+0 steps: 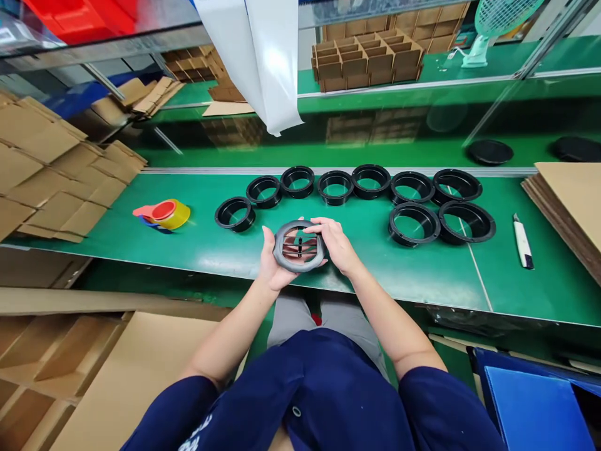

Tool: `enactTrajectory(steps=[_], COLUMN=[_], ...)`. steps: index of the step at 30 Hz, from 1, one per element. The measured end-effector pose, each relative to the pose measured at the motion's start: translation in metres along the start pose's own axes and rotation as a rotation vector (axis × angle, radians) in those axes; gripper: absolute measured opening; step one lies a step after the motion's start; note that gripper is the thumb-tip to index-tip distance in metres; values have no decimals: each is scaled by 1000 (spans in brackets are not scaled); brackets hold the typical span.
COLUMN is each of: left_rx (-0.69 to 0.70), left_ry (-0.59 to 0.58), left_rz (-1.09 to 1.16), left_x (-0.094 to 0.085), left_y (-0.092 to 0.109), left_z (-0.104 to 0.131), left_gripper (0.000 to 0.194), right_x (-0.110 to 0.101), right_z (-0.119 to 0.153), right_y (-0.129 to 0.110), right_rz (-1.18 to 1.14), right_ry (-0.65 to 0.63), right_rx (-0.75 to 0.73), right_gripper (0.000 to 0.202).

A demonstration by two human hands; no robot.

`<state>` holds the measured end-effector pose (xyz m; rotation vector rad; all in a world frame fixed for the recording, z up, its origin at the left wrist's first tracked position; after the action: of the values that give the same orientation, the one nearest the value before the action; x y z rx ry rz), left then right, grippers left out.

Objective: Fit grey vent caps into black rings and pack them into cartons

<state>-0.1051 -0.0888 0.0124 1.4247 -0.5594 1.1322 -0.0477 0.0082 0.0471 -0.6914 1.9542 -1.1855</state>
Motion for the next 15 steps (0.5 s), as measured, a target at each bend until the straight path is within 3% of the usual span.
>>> enactTrajectory(steps=[10, 13, 15], left_rx=[-39, -49, -66], left_ry=[5, 12, 23], left_rz=[39, 56, 72], left_x=[-4, -6, -8], left_y=[0, -1, -2], left_z=[-9, -9, -9], left_gripper=[84, 82, 80], right_x=[4, 3, 5], right_z=[3, 4, 7], right_y=[32, 32, 25], right_rz=[-127, -91, 52], right_ry=[-3, -6, -30], right_rx=[133, 143, 106], right_gripper=[70, 72, 76])
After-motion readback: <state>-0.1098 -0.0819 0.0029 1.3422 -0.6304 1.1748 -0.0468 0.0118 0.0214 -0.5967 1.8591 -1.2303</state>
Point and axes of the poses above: each hand's wrist, its own z-axis away from the middle knuckle, its own x-axis out of the palm, y = z × x, the point moved 10 cm from there along -z, towards the middle knuckle, and after that the axes turned 3 degrees about x, right-handed, at the moved point
